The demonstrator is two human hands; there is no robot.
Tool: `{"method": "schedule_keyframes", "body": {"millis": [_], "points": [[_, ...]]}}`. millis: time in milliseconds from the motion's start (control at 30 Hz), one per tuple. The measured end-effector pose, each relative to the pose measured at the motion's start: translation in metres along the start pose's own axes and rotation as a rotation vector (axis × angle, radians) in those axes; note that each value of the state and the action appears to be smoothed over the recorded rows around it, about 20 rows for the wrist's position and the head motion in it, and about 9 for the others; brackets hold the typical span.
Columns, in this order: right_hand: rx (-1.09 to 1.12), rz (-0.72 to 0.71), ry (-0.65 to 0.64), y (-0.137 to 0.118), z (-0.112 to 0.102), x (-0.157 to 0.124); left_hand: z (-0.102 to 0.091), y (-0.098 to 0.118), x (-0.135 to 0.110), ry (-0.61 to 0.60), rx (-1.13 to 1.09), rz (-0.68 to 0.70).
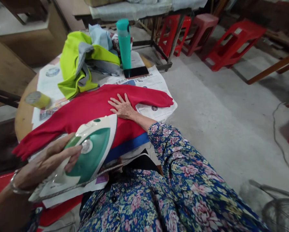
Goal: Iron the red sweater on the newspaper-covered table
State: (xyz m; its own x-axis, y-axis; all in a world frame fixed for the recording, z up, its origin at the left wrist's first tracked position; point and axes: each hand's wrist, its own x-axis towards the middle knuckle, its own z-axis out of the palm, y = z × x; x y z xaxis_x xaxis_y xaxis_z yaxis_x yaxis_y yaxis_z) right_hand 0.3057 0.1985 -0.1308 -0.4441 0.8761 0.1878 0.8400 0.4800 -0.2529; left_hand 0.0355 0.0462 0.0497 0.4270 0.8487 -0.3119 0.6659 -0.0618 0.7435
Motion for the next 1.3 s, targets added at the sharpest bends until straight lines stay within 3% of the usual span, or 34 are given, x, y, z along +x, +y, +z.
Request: {"method": "schedule_keyframes", "body": {"millis": [200,333,500,700,800,900,1100,1300], "points": [[0.028,0.02,-0.03,-0.004,-0.007,0.0,0.014,-0.01,0.051,0.153,-0.441,-0.112],[0.042,0.023,-0.011,-0.003,-0.004,0.0,0.026,-0.009,0.066,0.172,-0.543,-0.143],[0.044,0.022,-0.005,-0.003,-0.003,0.001,0.029,-0.02,0.055,0.272,-0.364,-0.08],[0.017,0.024,-0.036,-0.006,-0.006,0.001,0.012,-0.052,0.027,0.468,-0.334,-0.199],[0.027,0.004,-0.035,-0.004,-0.004,0.001,0.005,-0.05,0.019,0.47,-0.349,-0.218],[0.049,-0.035,-0.045,-0.001,-0.003,0.001,0.005,-0.032,0.023,0.431,-0.419,-0.211],[0.033,-0.05,-0.108,0.0,-0.006,0.001,0.008,0.004,0.08,0.397,-0.521,-0.164],[0.056,-0.071,-0.091,0.0,-0.006,0.001,0.002,0.013,0.138,0.424,-0.5,-0.165]]}}
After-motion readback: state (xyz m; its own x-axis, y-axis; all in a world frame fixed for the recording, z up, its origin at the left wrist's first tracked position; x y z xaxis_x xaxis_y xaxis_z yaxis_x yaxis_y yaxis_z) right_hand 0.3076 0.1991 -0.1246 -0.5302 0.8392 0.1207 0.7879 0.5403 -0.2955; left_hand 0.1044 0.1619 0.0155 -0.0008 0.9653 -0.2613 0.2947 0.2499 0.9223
